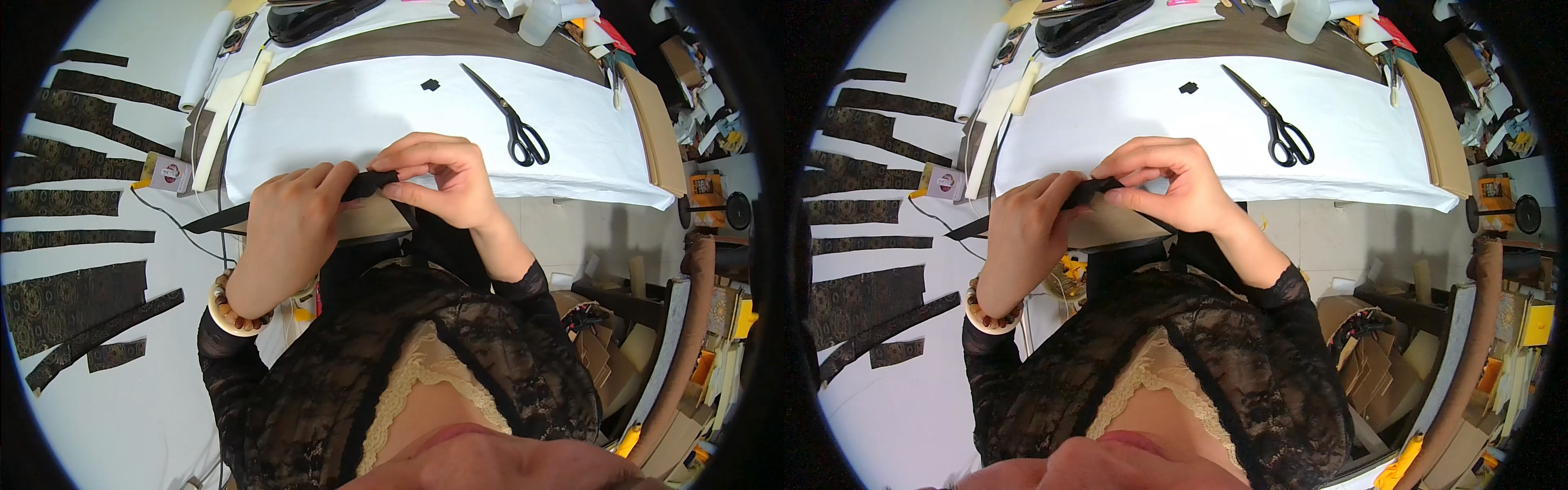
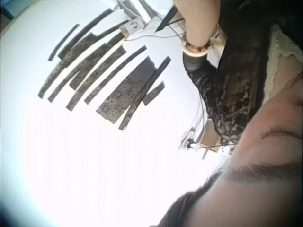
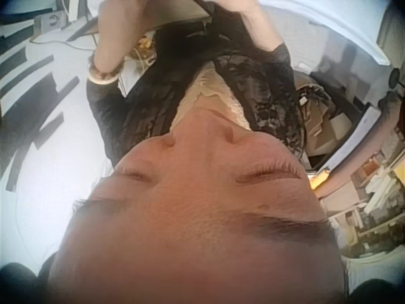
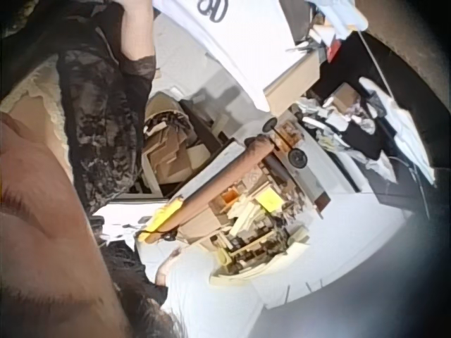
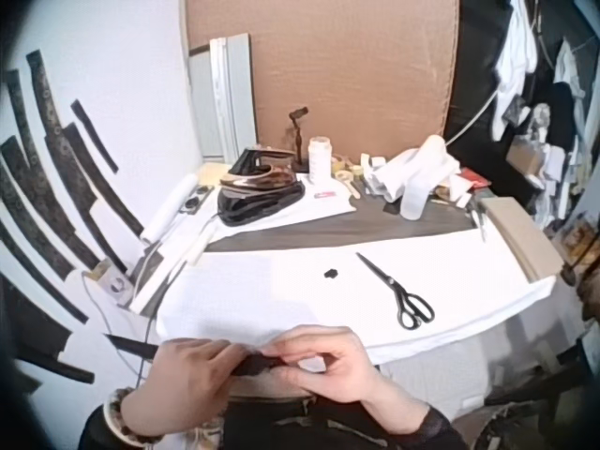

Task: The person folds and trims black fabric strips, aligns them along the edges of a beige fabric piece, and uses an iron to press the seams. The person repeatedly cuts, folds, and irons the fabric to create a finished edge.

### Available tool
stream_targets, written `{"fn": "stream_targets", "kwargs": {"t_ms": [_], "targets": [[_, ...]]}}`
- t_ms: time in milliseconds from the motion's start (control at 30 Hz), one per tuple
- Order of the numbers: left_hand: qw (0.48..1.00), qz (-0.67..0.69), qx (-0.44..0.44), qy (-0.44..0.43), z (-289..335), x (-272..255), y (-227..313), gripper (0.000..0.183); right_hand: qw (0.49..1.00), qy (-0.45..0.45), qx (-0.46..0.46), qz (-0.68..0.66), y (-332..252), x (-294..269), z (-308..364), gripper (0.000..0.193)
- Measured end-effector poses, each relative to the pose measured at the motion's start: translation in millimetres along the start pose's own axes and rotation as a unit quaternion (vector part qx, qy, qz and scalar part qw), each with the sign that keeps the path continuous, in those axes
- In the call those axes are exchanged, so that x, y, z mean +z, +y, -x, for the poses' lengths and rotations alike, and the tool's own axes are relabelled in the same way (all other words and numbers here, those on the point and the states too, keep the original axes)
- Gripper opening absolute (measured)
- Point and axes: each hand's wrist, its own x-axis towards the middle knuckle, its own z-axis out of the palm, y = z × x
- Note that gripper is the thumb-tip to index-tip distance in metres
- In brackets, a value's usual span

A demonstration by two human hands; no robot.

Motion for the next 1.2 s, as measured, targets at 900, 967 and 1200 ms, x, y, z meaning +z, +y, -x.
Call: {"fn": "stream_targets", "kwargs": {"t_ms": [900,967,1200], "targets": [[0.999,0.006,-0.025,0.044,12,8,3,0.025,0.952,0.062,-0.083,0.288,-42,-15,18,0.034],[0.999,0.001,-0.004,0.046,13,11,8,0.026,0.935,0.021,-0.126,0.33,-50,-2,4,0.037],[0.998,-0.014,0.005,0.054,17,13,11,0.032,0.914,-0.069,-0.166,0.365,-37,-1,-7,0.03]]}}
